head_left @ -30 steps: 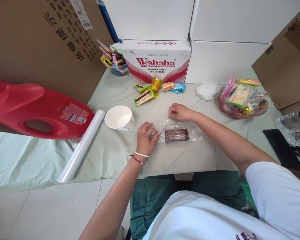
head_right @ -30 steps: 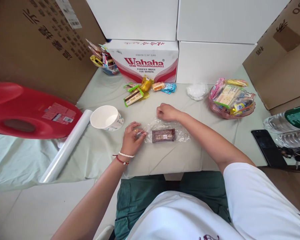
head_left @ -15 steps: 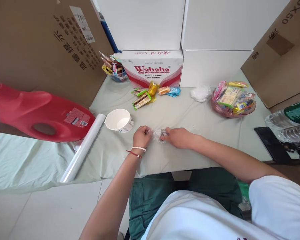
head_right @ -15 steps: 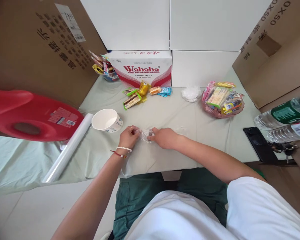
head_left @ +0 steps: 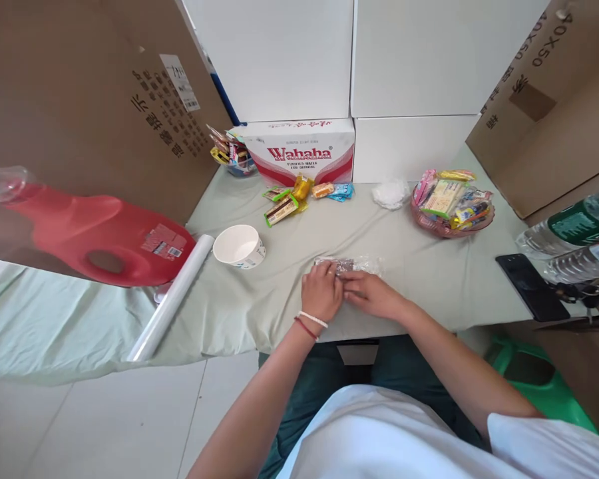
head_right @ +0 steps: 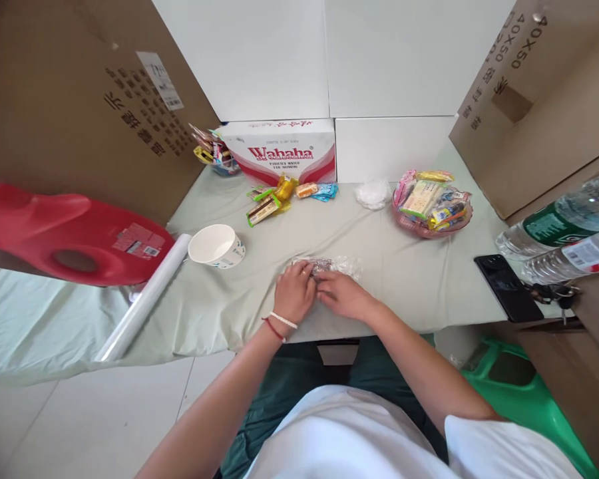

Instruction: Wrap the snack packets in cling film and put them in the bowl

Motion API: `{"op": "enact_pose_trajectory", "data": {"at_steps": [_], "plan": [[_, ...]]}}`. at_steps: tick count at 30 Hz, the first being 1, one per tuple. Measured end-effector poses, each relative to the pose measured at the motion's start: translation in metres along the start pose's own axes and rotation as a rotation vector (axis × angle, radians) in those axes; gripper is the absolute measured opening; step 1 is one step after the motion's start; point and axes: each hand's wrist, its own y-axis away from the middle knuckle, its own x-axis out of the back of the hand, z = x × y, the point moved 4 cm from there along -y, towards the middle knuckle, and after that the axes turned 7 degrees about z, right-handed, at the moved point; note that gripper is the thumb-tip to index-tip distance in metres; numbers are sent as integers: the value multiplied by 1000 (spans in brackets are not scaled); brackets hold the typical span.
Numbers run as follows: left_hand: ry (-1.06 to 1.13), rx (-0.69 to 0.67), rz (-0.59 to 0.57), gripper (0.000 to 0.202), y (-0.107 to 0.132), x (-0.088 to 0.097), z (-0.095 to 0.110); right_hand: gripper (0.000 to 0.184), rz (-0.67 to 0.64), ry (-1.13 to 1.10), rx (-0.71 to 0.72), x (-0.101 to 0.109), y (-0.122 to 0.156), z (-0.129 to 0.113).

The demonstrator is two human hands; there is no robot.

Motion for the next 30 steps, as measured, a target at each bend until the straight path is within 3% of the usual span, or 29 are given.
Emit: {"op": "enact_pose_trajectory", "data": {"at_steps": [3,5,7,10,14,17,20,23,25,27,30], "plan": [[-288,-115,-10,62,20,-13,7,35,380,78,-352,20,15,34],[-389,-133,-13,67,27,-19,7,43,540,232,-482,28,21,49],[-442,-137,-10,66,28,-23,6,43,500,302,-502,28,19,58],[-464,-160,12,63,25,-23,6,15,349,212,-452,27,13,58],[-446,-179,47,60,24,-23,5,8,330,47,-430,42,-5,35],[-429,-186,77,58,24,-24,5,5,310,126,-365,44,-41,7],[-387,-194,89,48,24,-24,6,14,214,256,-316,23,-81,-16],[-292,-227,55,33,33,-19,2,17,138,318,-291,-9,-103,-25],[-231,-262,43,32,45,-12,-9,18,139,373,-231,-26,-103,-29],[-207,-318,58,38,59,-1,-28,30,174,417,-159,-37,-94,-31],[-209,-271,209,32,74,18,-68,49,199,456,-89,-43,-82,-32]]}}
